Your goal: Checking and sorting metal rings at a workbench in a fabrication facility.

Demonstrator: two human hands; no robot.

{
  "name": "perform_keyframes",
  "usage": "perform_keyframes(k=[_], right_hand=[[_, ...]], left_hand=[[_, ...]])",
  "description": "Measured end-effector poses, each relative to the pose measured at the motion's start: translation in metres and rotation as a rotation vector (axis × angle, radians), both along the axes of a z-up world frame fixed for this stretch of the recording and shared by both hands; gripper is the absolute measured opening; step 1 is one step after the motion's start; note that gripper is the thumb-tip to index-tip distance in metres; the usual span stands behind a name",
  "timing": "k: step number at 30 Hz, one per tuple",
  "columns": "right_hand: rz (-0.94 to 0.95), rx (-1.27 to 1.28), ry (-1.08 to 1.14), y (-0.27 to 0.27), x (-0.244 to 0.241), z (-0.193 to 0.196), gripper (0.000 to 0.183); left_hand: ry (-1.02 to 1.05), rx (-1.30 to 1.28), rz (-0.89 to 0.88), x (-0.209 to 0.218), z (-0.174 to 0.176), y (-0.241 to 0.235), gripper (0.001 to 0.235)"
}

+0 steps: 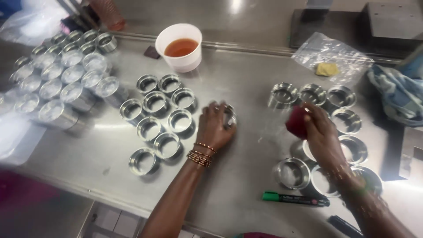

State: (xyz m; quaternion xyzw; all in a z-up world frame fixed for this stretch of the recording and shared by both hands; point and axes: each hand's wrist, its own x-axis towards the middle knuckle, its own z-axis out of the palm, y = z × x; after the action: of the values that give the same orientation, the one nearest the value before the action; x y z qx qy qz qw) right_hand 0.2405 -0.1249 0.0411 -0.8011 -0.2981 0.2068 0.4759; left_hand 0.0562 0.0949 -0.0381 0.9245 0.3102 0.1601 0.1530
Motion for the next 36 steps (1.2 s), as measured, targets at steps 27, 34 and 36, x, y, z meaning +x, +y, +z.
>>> perform_keyframes(k=[27, 34, 36], right_hand=[[0.313, 0.02, 0.515, 0.034, -0.031, -0.08, 0.042], [0.382, 0.01, 0.561, 0.033, -0.062, -0.113, 0.045], [0.347, 0.087, 1.002, 0.032, -0.093, -0.078, 0.046]], left_hand=[[0.177, -0.486, 0.245, -0.078, 0.037, -0.12, 0.089], [0.043, -0.634, 0.158, -0.098, 0.041, -0.12, 0.093], [-0.245, -0.266, -0.004, -0.102, 0.025, -0.127, 0.086]])
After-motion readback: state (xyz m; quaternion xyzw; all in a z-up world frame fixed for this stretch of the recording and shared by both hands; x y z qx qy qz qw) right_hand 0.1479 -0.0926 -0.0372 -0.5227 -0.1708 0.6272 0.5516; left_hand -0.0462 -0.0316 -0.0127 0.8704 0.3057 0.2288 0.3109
